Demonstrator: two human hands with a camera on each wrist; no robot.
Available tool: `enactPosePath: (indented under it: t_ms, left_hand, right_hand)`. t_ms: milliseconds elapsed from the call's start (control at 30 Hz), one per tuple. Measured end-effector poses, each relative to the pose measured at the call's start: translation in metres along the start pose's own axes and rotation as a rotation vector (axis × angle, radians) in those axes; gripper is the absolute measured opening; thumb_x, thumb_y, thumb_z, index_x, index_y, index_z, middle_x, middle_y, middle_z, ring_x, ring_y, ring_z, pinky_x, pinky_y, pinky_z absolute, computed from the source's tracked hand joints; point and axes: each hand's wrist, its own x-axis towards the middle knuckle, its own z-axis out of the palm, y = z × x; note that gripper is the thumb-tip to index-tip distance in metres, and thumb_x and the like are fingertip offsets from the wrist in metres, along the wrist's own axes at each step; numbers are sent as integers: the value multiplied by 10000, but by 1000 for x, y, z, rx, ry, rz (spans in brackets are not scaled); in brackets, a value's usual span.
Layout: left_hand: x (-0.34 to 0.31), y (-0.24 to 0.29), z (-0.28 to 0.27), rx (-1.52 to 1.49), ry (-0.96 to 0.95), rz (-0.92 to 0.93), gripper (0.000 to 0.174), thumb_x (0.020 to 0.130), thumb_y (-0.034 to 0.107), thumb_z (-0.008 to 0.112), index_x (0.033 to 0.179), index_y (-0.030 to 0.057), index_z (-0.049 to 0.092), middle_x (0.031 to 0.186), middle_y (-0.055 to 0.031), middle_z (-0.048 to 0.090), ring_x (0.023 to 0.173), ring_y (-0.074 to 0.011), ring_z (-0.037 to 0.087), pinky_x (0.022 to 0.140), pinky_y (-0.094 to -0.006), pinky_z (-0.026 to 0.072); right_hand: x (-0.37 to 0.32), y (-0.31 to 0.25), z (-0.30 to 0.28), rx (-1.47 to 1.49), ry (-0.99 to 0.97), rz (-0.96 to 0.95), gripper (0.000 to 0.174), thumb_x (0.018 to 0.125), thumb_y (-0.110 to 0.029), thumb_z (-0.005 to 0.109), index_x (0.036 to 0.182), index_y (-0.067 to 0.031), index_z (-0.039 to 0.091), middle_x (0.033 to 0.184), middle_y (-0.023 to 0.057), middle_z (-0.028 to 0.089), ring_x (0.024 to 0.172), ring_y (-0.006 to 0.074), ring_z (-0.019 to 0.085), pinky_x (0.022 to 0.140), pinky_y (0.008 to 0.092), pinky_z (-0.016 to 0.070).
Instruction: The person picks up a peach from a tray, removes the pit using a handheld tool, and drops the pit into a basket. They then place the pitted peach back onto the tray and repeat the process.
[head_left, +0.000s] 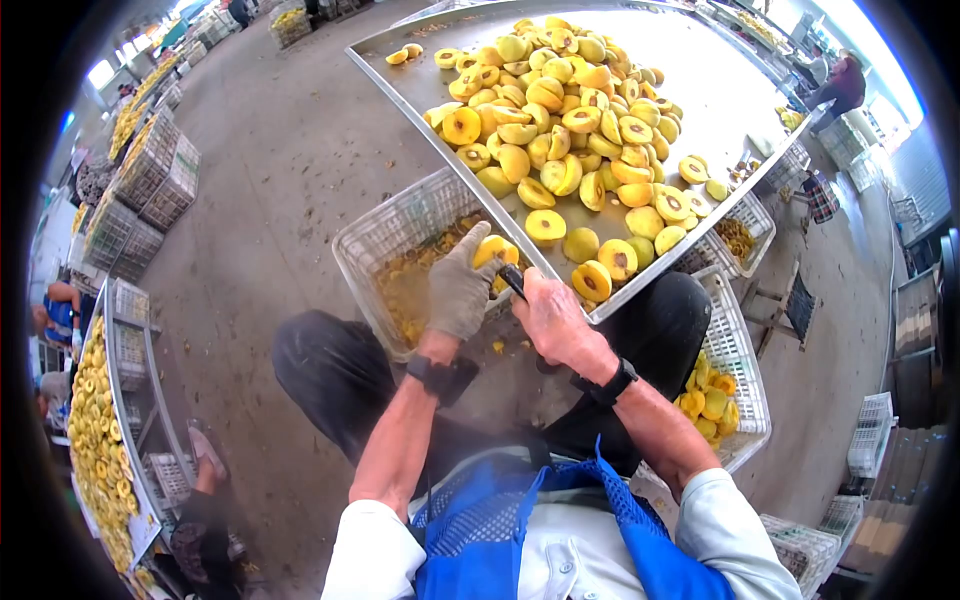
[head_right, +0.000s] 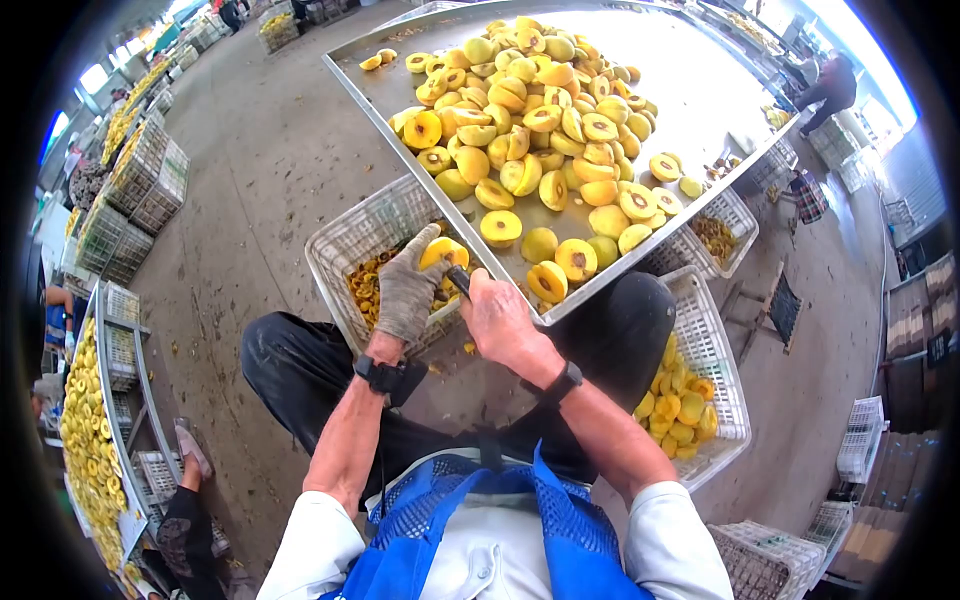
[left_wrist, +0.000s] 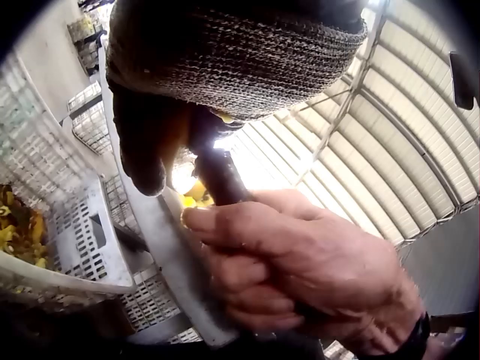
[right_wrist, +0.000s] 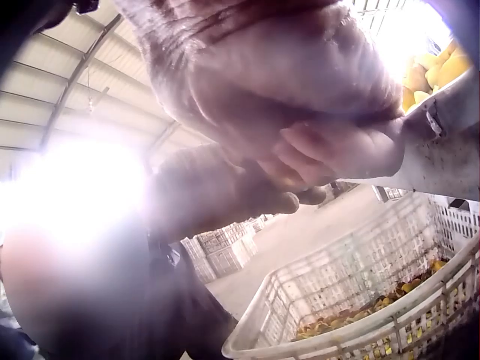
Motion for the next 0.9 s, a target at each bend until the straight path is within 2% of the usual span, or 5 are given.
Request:
enactPosePath:
  t_ms: [100,133,267,600,900]
  left_hand:
    - [6,0,-8,96,-59,198,530,893,62,746,1399,39,588,1094,-68,731,759,-70,655,617,-232,579]
    - [7,7,-12,48,-146,14,537,886,60,753,1393,16,583,1175,-104,719,934,-111,676,792,-252,584]
    - [13,12,-17,40,-155,124,553,881,75,768,1387,-27,570,1288,-115,672,1142,-154,636,995,-294,519]
    - [-4,-29,-13,-246,-55,104,507,941,32,690,1425,-5,548,1284,-73,665,1110,-122,618,985,-273,508]
    - [-8,-11,-22,-161,-158,106,450,963,12,641,1409,29,581,1230,-66,692,1065,-107,621,956,-270,516]
  right_hand:
    - [-2,2,-1,35,-9,15,226,911,-135,624,911,52,497,765,315,596,777,507,613,703,540,477]
    - [0,2,-7,92,-47,0,215,902,-121,616,890,54,491,773,315,600,799,507,614,712,541,475]
    - [5,12,-4,163,-73,17,255,922,-186,605,925,49,508,747,249,574,729,428,594,682,476,469]
    - [-2,-1,6,175,-178,176,276,921,-210,595,955,53,519,868,310,609,931,457,618,748,515,478]
    - [0,4,-9,372,-294,140,274,932,-208,618,904,42,510,688,238,582,665,453,596,641,501,473]
